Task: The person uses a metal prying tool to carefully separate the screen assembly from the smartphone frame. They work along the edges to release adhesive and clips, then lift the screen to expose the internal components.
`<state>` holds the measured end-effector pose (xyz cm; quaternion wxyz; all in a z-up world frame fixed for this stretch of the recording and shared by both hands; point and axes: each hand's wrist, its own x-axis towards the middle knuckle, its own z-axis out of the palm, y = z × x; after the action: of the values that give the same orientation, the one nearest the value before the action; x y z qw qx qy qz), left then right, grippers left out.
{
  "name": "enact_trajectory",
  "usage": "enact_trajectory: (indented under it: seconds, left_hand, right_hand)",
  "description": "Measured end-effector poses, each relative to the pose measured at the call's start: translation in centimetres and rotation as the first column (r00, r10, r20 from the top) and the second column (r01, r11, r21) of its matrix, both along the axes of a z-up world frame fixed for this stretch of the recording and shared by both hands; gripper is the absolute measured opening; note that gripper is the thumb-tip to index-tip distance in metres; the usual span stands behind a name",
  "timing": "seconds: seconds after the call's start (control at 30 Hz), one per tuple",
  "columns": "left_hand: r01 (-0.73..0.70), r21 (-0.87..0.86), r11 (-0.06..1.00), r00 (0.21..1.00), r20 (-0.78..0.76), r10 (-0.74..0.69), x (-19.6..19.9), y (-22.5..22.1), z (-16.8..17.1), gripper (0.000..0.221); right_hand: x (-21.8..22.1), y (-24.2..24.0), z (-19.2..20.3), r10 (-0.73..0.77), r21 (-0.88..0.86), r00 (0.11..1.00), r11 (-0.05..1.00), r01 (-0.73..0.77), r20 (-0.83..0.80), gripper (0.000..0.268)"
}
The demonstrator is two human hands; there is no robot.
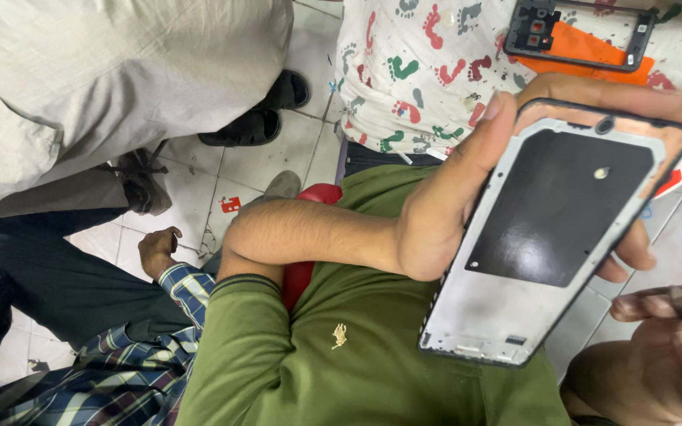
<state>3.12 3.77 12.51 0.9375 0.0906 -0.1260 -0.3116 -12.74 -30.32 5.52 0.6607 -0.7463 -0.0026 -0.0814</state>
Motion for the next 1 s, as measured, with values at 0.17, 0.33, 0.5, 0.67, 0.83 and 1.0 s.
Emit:
enact_trajectory:
  seconds: [0.17, 0.33, 0.5, 0.67, 0.83, 1.0]
  left_hand:
    - [0.020, -0.018, 1.000, 0.999, -0.036, -0.021, 0.2, 0.0, 0.1, 0.089]
    - [0.060, -0.061, 0.996, 0.994, -0.084, -0.065, 0.1, 0.1, 0.1, 0.089]
    - [0.091, -0.093, 0.992, 0.987, -0.124, -0.102, -0.1, 0.5, 0.2, 0.085]
    - [0.097, -0.105, 0.990, 0.985, -0.131, -0.111, -0.1, 0.4, 0.2, 0.084]
    - [0.090, -0.092, 0.992, 0.988, -0.120, -0.101, 0.6, 0.1, -0.2, 0.087]
    - [0.005, -0.038, 0.999, 0.992, -0.122, -0.009, 0.7, -0.1, -0.9, 0.085]
  right_hand:
    - [6.0, 7.7, 10.0, 0.524, -0.380, 0.852, 0.786, -0.488, -0.012, 0.028]
    - [6.1, 5.5, 10.4, 0.731, -0.528, 0.678, 0.548, -0.649, -0.074, 0.030]
    - [5.9, 5.8, 9.9, 0.743, -0.506, 0.664, 0.541, -0.671, -0.086, 0.027]
    - [6.2, 8.7, 11.8, 0.650, -0.553, 0.757, 0.605, -0.573, -0.072, 0.031]
    - [5.6, 9.5, 10.1, 0.563, -0.579, 0.820, 0.704, -0.411, 0.103, 0.029]
    - [4.9, 10.2, 8.0, 0.431, -0.501, 0.877, 0.818, -0.282, 0.211, 0.034]
